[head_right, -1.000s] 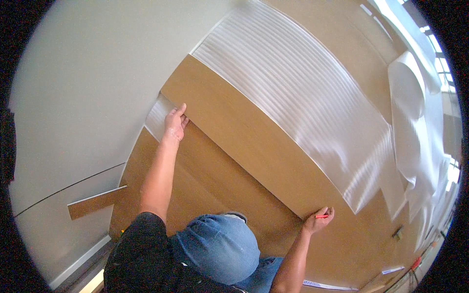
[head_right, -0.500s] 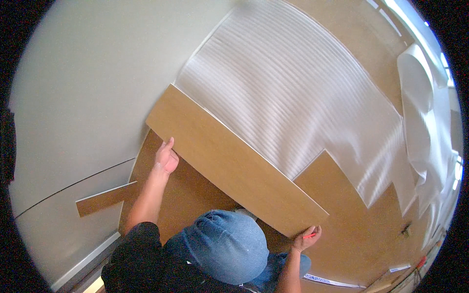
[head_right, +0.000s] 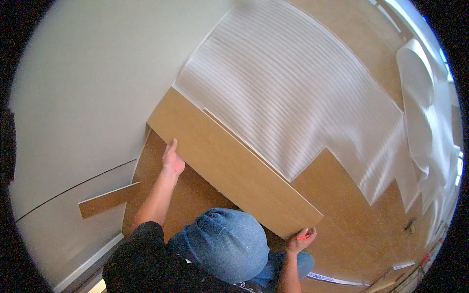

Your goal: The person installs laminate flooring by laying down underlayment, positioning floor planks, tapping them together with a hammer, and marking planks with a pencil and square for cutting.

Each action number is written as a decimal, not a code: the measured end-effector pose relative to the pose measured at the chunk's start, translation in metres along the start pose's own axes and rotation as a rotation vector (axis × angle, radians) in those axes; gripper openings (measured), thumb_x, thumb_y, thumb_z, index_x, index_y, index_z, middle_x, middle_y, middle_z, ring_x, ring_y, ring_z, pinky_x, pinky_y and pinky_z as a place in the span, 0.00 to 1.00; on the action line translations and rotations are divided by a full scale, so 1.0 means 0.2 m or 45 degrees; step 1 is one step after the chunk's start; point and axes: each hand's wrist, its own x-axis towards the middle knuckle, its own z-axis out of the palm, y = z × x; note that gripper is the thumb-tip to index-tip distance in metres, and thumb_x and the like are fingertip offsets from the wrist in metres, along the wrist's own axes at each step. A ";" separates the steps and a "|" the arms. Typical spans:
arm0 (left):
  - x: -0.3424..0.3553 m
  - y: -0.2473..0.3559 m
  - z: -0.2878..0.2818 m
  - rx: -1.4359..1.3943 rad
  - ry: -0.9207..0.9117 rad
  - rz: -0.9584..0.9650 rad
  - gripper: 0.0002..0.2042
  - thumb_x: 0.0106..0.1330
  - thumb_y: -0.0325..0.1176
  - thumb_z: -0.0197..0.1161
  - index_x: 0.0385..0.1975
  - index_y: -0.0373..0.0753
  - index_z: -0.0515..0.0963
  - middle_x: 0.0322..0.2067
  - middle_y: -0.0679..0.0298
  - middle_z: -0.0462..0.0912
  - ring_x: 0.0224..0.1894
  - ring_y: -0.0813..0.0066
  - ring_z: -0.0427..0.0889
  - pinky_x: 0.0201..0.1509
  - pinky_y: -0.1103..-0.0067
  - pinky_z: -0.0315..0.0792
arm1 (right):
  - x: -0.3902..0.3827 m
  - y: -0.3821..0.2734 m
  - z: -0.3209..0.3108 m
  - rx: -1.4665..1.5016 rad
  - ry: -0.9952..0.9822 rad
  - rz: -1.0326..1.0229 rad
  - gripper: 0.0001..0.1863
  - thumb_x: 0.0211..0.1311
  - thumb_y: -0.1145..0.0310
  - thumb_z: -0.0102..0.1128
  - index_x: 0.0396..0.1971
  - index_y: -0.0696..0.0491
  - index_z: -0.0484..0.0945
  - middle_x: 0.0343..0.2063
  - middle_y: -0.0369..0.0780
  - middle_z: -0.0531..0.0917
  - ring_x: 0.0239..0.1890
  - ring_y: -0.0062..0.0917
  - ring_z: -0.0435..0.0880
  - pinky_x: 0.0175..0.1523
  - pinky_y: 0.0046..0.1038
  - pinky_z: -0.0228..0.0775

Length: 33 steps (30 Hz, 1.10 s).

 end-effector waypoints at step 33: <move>0.17 -0.05 0.00 0.267 0.060 -0.089 0.25 0.84 0.46 0.44 0.73 0.39 0.61 0.72 0.56 0.66 0.73 0.52 0.66 0.77 0.50 0.60 | 0.26 -0.78 0.16 0.154 -0.246 -0.396 0.16 0.74 0.71 0.51 0.56 0.57 0.80 0.48 0.47 0.82 0.52 0.34 0.81 0.61 0.37 0.71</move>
